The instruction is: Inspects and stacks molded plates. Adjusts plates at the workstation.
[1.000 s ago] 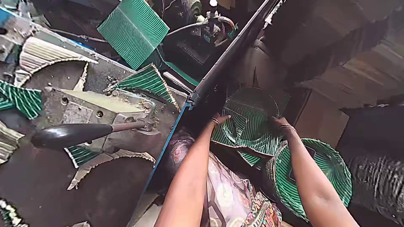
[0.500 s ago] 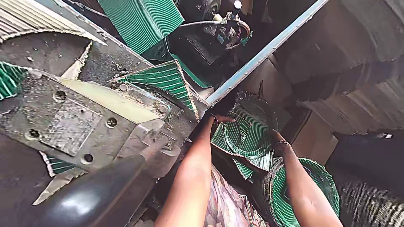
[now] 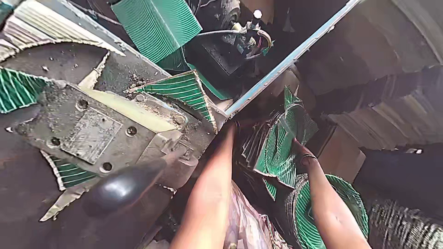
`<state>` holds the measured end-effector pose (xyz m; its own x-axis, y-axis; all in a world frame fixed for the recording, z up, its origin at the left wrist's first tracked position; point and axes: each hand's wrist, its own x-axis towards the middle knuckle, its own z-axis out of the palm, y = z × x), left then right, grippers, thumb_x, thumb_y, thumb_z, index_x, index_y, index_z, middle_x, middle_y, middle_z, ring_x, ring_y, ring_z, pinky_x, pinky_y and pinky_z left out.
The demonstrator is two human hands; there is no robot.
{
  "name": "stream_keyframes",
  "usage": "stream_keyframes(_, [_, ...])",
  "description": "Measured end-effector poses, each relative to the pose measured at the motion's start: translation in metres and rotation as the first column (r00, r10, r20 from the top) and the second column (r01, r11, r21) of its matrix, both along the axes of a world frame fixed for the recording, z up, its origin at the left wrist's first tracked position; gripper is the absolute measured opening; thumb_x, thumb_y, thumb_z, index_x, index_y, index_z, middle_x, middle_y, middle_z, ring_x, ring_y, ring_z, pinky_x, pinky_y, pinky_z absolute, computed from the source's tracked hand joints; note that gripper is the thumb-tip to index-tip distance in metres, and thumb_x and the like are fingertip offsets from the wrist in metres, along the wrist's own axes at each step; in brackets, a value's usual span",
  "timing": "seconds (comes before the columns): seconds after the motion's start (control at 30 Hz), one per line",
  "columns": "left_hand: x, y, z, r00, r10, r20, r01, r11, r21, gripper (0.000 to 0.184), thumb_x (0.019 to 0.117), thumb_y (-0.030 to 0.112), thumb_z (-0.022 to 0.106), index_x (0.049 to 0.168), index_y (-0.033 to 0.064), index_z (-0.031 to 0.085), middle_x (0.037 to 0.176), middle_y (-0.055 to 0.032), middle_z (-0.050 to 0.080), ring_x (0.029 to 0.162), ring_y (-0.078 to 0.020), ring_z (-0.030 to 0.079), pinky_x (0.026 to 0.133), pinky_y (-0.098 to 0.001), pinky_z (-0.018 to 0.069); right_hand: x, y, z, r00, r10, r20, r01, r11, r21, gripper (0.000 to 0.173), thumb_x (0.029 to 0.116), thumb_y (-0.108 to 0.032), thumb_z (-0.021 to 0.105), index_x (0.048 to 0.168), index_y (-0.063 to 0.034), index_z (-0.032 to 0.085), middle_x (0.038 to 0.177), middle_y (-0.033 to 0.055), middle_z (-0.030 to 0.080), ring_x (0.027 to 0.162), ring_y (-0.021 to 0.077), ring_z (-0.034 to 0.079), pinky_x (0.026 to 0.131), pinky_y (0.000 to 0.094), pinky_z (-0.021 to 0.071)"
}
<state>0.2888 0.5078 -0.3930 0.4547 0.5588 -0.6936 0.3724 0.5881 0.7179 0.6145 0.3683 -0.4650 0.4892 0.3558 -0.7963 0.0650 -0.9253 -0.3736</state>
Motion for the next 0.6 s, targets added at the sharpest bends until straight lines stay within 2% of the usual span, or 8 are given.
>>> stream_keyframes(0.07, [0.004, 0.006, -0.015, 0.982, -0.101, 0.159, 0.098, 0.995, 0.021, 0.060, 0.1049, 0.050, 0.050, 0.145, 0.0052, 0.054, 0.146, -0.0149, 0.056, 0.137, -0.0240, 0.051, 0.116, -0.0464, 0.0386, 0.014, 0.009, -0.010, 0.998, -0.045, -0.051, 0.050, 0.994, 0.098, 0.061, 0.1018, -0.056, 0.053, 0.142, -0.0098, 0.056, 0.134, 0.0097, 0.065, 0.121, 0.0198, 0.063, 0.102, 0.0442, 0.0529])
stream_keyframes(0.13, [0.005, 0.006, -0.002, 0.960, -0.131, 0.249, 0.099, 0.986, 0.136, 0.062, 0.1046, 0.046, 0.053, 0.148, 0.0025, 0.049, 0.145, -0.0182, 0.056, 0.135, -0.0256, 0.052, 0.116, -0.0467, 0.0397, 0.016, 0.023, 0.003, 0.996, -0.067, -0.060, 0.077, 0.979, 0.187, 0.058, 0.1018, -0.049, 0.057, 0.142, -0.0078, 0.054, 0.133, 0.0116, 0.065, 0.121, 0.0213, 0.062, 0.101, 0.0451, 0.0521])
stream_keyframes(0.23, [0.002, -0.015, 0.046, 0.955, -0.001, 0.296, -0.063, 0.977, 0.206, 0.092, 0.0918, 0.041, 0.074, 0.161, 0.0081, 0.023, 0.151, -0.0216, 0.048, 0.134, -0.0298, 0.052, 0.111, -0.0472, 0.0444, -0.005, 0.048, 0.070, 1.000, -0.001, -0.015, 0.006, 0.946, 0.325, 0.054, 0.1061, -0.034, 0.055, 0.147, -0.0005, 0.046, 0.139, 0.0181, 0.058, 0.124, 0.0222, 0.057, 0.106, 0.0418, 0.0458])
stream_keyframes(0.3, [-0.004, -0.034, 0.096, 0.952, 0.066, 0.298, -0.143, 0.958, 0.248, 0.116, 0.0785, 0.044, 0.083, 0.164, 0.0106, 0.012, 0.152, -0.0225, 0.046, 0.131, -0.0301, 0.054, 0.106, -0.0475, 0.0483, -0.023, 0.062, 0.133, 0.996, 0.068, 0.055, -0.085, 0.899, 0.430, 0.043, 0.1078, -0.028, 0.051, 0.142, -0.0013, 0.048, 0.127, 0.0110, 0.062, 0.109, 0.0109, 0.060, 0.096, 0.0306, 0.0504])
stream_keyframes(0.4, [-0.019, -0.083, 0.172, 0.914, 0.211, 0.346, -0.327, 0.890, 0.319, 0.128, 0.0647, 0.051, 0.088, 0.163, 0.0123, 0.015, 0.150, -0.0165, 0.049, 0.128, -0.0209, 0.056, 0.103, -0.0416, 0.0512, -0.050, 0.080, 0.257, 0.974, 0.182, 0.133, -0.219, 0.906, 0.363, 0.045, 0.1078, -0.020, 0.052, 0.143, 0.0077, 0.045, 0.133, 0.0224, 0.060, 0.117, 0.0216, 0.059, 0.105, 0.0407, 0.0444])
stream_keyframes(0.5, [-0.054, -0.148, 0.239, 0.844, 0.348, 0.407, -0.507, 0.766, 0.396, 0.127, 0.0654, 0.066, 0.083, 0.159, 0.0034, 0.024, 0.147, -0.0109, 0.052, 0.125, -0.0083, 0.057, 0.103, -0.0280, 0.0499, -0.059, 0.070, 0.322, 0.872, 0.400, 0.283, -0.489, 0.685, 0.540, 0.024, 0.1030, -0.017, 0.061, 0.116, 0.0027, 0.060, 0.094, 0.0041, 0.064, 0.080, 0.0020, 0.059, 0.075, 0.0229, 0.0517])
stream_keyframes(0.53, [-0.069, -0.174, 0.256, 0.790, 0.409, 0.457, -0.586, 0.723, 0.365, 0.127, 0.0655, 0.069, 0.083, 0.157, 0.0004, 0.026, 0.142, -0.0084, 0.056, 0.121, -0.0054, 0.059, 0.101, -0.0243, 0.0518, -0.066, 0.063, 0.340, 0.832, 0.468, 0.298, -0.545, 0.593, 0.592, 0.023, 0.1015, -0.019, 0.064, 0.114, -0.0008, 0.062, 0.090, -0.0013, 0.066, 0.077, -0.0028, 0.061, 0.073, 0.0189, 0.0546])
stream_keyframes(0.6, [-0.106, -0.231, 0.285, 0.728, 0.483, 0.487, -0.665, 0.670, 0.329, 0.130, 0.0676, 0.074, 0.078, 0.154, -0.0068, 0.022, 0.138, -0.0052, 0.057, 0.117, 0.0016, 0.059, 0.099, -0.0186, 0.0513, -0.110, 0.042, 0.385, 0.785, 0.539, 0.304, -0.605, 0.566, 0.560, 0.023, 0.0979, -0.021, 0.069, 0.114, -0.0048, 0.066, 0.088, -0.0006, 0.070, 0.074, 0.0011, 0.064, 0.071, 0.0242, 0.0581])
